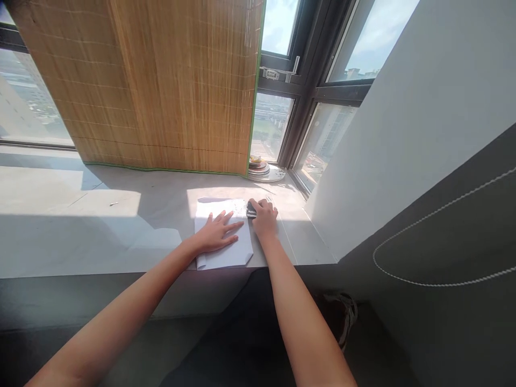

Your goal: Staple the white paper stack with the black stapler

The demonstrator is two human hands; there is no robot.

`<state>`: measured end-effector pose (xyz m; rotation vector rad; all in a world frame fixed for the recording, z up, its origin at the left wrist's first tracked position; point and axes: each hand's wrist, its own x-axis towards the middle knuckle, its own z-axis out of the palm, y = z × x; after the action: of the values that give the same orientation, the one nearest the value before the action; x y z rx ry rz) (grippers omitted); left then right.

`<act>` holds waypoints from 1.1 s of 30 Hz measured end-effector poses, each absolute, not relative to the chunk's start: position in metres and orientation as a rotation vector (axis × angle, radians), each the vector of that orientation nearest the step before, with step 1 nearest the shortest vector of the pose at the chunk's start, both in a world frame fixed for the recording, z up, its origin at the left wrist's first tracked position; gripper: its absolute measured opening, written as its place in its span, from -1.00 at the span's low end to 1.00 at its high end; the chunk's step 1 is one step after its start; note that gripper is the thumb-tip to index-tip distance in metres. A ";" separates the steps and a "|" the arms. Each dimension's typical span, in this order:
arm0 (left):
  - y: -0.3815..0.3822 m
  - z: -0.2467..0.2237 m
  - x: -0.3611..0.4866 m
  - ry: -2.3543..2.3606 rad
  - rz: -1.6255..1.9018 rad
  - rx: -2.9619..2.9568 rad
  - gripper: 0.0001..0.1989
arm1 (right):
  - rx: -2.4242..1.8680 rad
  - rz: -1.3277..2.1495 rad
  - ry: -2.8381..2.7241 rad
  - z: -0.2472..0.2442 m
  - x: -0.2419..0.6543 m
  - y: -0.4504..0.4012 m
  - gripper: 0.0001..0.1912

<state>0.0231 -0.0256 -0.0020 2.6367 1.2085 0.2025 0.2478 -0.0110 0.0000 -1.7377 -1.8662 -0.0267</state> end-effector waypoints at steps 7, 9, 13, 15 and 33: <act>-0.026 -0.003 0.025 1.250 0.166 2.642 -0.23 | -1.985 0.032 -1.548 -0.005 0.256 -0.006 -0.37; -0.025 -0.005 0.025 1.252 0.167 2.649 -0.23 | -2.014 0.058 -1.516 -0.005 0.257 -0.007 -0.46; -0.018 -0.005 0.022 1.245 0.374 2.554 -0.26 | -1.917 0.050 -1.436 0.000 0.257 -0.010 -0.57; -0.012 -0.001 0.015 1.294 0.760 2.429 -0.43 | -1.791 0.056 -1.410 0.004 0.249 -0.013 -0.63; 0.024 -0.003 -0.034 1.925 1.562 1.186 -0.67 | -1.717 0.271 -1.914 0.016 0.159 -0.032 -0.72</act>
<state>-0.0342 0.0243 -0.0025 1.1859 1.9247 1.5624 0.1587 -0.0321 0.0157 -1.7169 -1.9139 0.2707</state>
